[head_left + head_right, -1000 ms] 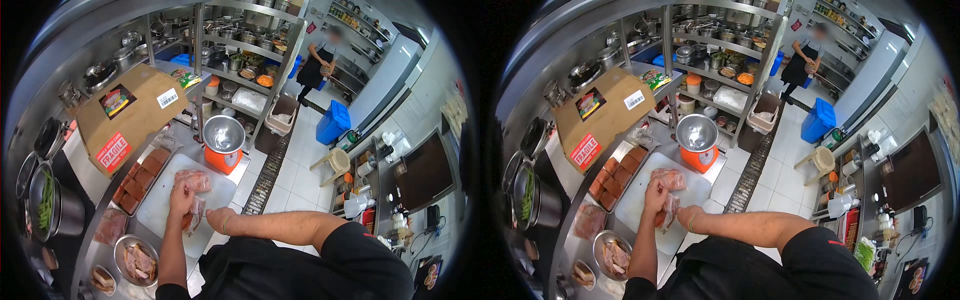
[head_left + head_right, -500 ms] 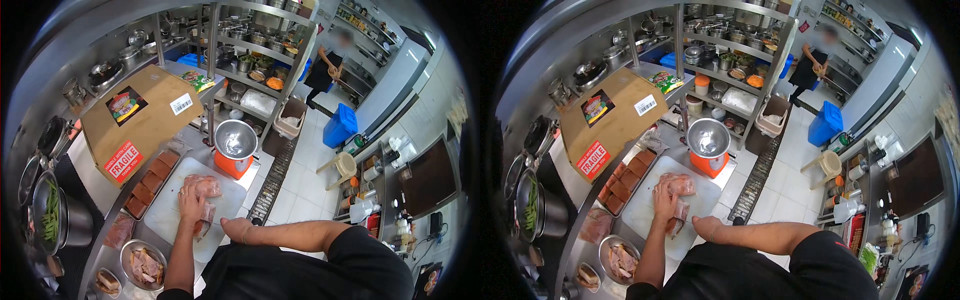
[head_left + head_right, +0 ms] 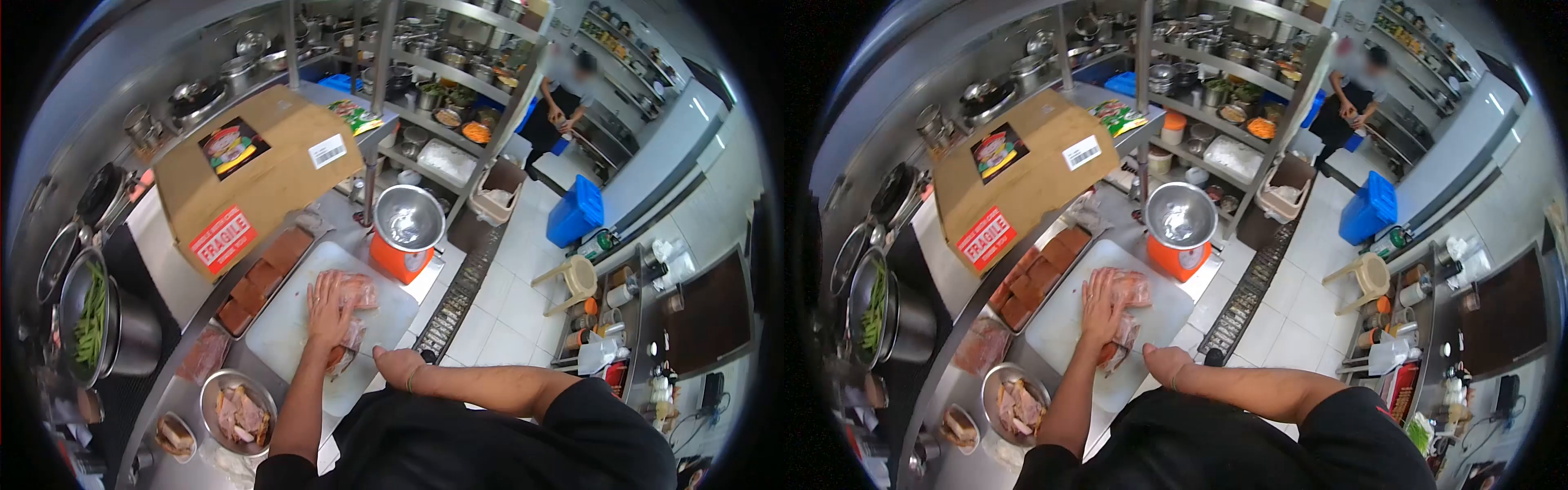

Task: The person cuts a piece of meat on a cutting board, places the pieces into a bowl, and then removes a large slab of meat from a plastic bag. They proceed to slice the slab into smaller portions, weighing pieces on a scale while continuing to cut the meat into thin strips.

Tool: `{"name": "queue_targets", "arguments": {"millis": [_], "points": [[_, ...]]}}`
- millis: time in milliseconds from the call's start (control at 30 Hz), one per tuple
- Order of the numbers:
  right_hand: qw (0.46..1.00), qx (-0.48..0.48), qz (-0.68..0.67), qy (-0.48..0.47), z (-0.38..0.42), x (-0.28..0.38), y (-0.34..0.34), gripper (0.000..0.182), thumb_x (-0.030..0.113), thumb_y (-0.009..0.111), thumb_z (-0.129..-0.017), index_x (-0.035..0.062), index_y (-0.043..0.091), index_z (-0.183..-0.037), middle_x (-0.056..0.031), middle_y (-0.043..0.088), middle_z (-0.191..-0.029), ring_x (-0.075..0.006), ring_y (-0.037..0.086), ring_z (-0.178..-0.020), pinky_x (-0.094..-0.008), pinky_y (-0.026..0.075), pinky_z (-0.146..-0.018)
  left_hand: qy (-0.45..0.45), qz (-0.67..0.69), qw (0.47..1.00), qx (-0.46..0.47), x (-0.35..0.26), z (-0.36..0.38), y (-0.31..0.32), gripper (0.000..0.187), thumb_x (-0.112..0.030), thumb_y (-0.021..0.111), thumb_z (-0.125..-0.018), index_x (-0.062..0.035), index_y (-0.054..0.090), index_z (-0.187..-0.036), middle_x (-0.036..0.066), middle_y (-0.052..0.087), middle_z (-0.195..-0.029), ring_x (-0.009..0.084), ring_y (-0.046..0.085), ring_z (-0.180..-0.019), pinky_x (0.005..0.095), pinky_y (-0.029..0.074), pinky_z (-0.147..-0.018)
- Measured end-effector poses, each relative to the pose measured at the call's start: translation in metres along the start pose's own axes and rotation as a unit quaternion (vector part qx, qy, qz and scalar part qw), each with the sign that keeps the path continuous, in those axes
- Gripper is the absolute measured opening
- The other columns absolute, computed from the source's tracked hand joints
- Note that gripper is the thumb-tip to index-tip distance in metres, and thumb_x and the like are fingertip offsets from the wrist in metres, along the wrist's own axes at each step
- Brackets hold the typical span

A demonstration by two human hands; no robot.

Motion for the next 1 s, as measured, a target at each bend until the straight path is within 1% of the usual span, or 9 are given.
{"name": "queue_targets", "arguments": {"millis": [67,267,533,600,667,833,900,967,1000], "points": [[1.0,0.004,0.007,-0.005,0.002,0.002,-0.004,0.022,0.014,0.043,-0.105,-0.0024,0.054,-0.115,-0.0303,0.073,-0.108,-0.0481,0.073,-0.1,-0.0558,0.059,-0.087,-0.003,0.009,1.0,0.0,-0.002,-0.003,-0.001,0.072,-0.041,0.056,-0.104,-0.0066,0.034,-0.163,0.016,0.033,-0.169,0.036,0.021,-0.16,0.057,0.009,-0.13],[1.0,0.0,0.025,-0.012,-0.01,-0.006,-0.002,0.021,0.012,0.043,-0.104,-0.0028,0.054,-0.114,-0.0298,0.074,-0.106,-0.0452,0.074,-0.1,-0.0546,0.06,-0.084,0.006,-0.02,1.0,0.016,0.005,-0.005,0.011,0.076,-0.044,0.053,-0.104,-0.0082,0.029,-0.166,0.016,0.028,-0.172,0.0353,0.019,-0.162,0.0573,0.009,-0.13],[0.995,-0.004,0.097,-0.017,-0.008,0.007,-0.004,0.019,0.011,0.047,-0.103,-0.001,0.055,-0.116,-0.0261,0.076,-0.105,-0.0418,0.077,-0.095,-0.0518,0.061,-0.084,-0.02,0.007,1.0,0.004,0.021,-0.002,0.017,0.078,-0.049,0.054,-0.103,-0.0093,0.03,-0.166,0.015,0.028,-0.172,0.0324,0.018,-0.162,0.0566,0.008,-0.13],[0.993,0.01,0.115,-0.008,-0.003,0.011,-0.004,0.019,0.011,0.048,-0.103,-0.0013,0.054,-0.116,-0.0252,0.076,-0.104,-0.0403,0.077,-0.094,-0.0507,0.062,-0.083,-0.013,0.001,1.0,0.002,0.017,-0.003,0.013,0.074,-0.044,0.054,-0.104,-0.0093,0.031,-0.165,0.015,0.028,-0.172,0.0341,0.019,-0.162,0.0562,0.01,-0.13],[0.992,0.003,0.123,-0.007,-0.007,0.011,-0.004,0.02,0.01,0.048,-0.102,-0.0023,0.053,-0.117,-0.0245,0.077,-0.102,-0.0404,0.077,-0.093,-0.0503,0.062,-0.083,-0.018,-0.01,1.0,0.003,0.014,-0.005,0.011,0.073,-0.045,0.053,-0.104,-0.0092,0.032,-0.165,0.014,0.029,-0.172,0.0337,0.019,-0.162,0.0562,0.009,-0.131],[0.994,-0.004,0.112,-0.007,-0.024,-0.013,0.031,0.024,0.012,0.046,-0.103,-0.0037,0.051,-0.121,-0.0248,0.076,-0.099,-0.0434,0.077,-0.089,-0.0523,0.063,-0.077,-0.007,-0.065,0.998,0.017,0.006,-0.004,0.009,0.072,-0.045,0.052,-0.105,-0.0101,0.033,-0.164,0.013,0.031,-0.171,0.0309,0.02,-0.162,0.0558,0.008,-0.131],[0.996,-0.017,0.086,0.0,-0.032,-0.019,0.038,0.024,0.013,0.045,-0.104,-0.003,0.051,-0.121,-0.0248,0.076,-0.098,-0.0432,0.077,-0.088,-0.0532,0.062,-0.075,-0.032,-0.051,0.998,0.028,0.007,-0.005,0.008,0.071,-0.044,0.053,-0.104,-0.011,0.034,-0.164,0.013,0.031,-0.171,0.0306,0.02,-0.162,0.0567,0.009,-0.131],[0.998,0.004,0.065,0.01,-0.029,-0.014,0.035,0.026,0.014,0.043,-0.105,-0.0021,0.05,-0.124,-0.0248,0.075,-0.1,-0.0449,0.075,-0.092,-0.0555,0.061,-0.079,-0.036,-0.051,0.997,0.033,0.007,-0.01,0.007,0.07,-0.044,0.054,-0.103,-0.0128,0.036,-0.163,0.012,0.032,-0.171,0.0311,0.02,-0.162,0.058,0.01,-0.131],[0.997,-0.034,0.054,-0.036,-0.032,-0.019,0.046,0.026,0.012,0.046,-0.102,-0.0041,0.051,-0.122,-0.0255,0.076,-0.094,-0.0414,0.077,-0.085,-0.0545,0.061,-0.071,-0.031,-0.059,0.997,0.038,0.007,-0.009,0.007,0.069,-0.045,0.055,-0.103,-0.0141,0.038,-0.162,0.011,0.033,-0.171,0.0318,0.021,-0.161,0.0588,0.011,-0.13]]}}
Point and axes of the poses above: each hand's wrist, its own z-axis away from the middle knuckle, its own y-axis out of the palm, x = y × z, the point moved 5 cm from there along -z, towards the middle knuckle
